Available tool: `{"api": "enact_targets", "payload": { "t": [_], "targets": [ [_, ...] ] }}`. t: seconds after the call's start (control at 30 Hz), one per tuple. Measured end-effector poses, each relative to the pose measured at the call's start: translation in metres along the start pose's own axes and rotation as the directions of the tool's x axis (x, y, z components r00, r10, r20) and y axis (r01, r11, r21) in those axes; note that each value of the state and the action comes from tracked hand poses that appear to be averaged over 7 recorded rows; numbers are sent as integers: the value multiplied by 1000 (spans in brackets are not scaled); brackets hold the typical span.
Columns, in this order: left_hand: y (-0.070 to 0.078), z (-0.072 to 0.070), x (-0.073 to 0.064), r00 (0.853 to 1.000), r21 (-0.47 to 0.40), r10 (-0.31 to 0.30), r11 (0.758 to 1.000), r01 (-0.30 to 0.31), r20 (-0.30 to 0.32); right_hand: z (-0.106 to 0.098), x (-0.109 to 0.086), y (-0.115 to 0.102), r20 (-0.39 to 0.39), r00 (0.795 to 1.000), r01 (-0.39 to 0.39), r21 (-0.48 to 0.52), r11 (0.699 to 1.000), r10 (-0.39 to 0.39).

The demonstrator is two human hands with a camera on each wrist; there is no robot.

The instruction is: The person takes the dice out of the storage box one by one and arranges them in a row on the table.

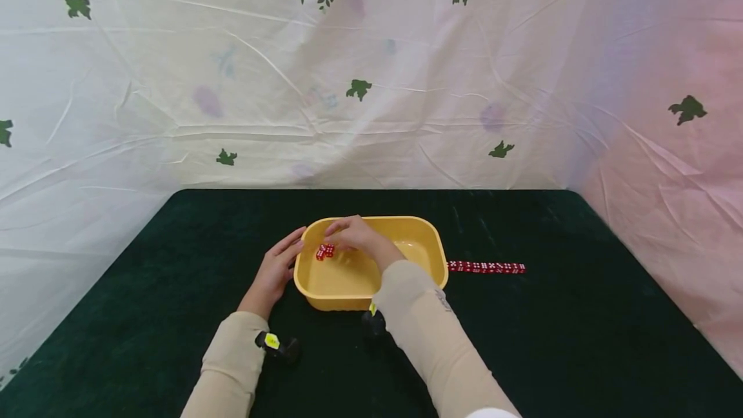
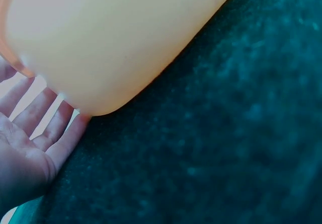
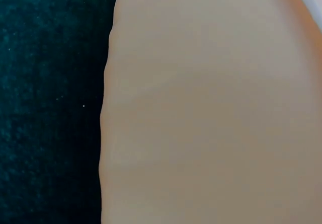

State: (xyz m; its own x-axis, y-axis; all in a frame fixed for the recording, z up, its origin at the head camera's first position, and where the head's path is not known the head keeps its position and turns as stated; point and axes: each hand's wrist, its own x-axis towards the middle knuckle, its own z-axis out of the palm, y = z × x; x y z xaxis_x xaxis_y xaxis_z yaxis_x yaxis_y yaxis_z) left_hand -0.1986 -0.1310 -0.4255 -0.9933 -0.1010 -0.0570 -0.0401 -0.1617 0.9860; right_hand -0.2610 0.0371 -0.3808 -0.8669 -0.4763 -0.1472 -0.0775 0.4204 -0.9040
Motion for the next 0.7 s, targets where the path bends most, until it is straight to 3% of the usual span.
{"api": "enact_targets", "payload": {
  "t": [0.4,0.7],
  "targets": [
    [-1,1,-1,1000,11,5,1000,-5,6,0,1,8,42,998,-54,-33,998,55],
    [-1,0,0,1000,14,3,1000,-3,5,3,3,10,53,997,-52,-69,996,55]
  ]
}}
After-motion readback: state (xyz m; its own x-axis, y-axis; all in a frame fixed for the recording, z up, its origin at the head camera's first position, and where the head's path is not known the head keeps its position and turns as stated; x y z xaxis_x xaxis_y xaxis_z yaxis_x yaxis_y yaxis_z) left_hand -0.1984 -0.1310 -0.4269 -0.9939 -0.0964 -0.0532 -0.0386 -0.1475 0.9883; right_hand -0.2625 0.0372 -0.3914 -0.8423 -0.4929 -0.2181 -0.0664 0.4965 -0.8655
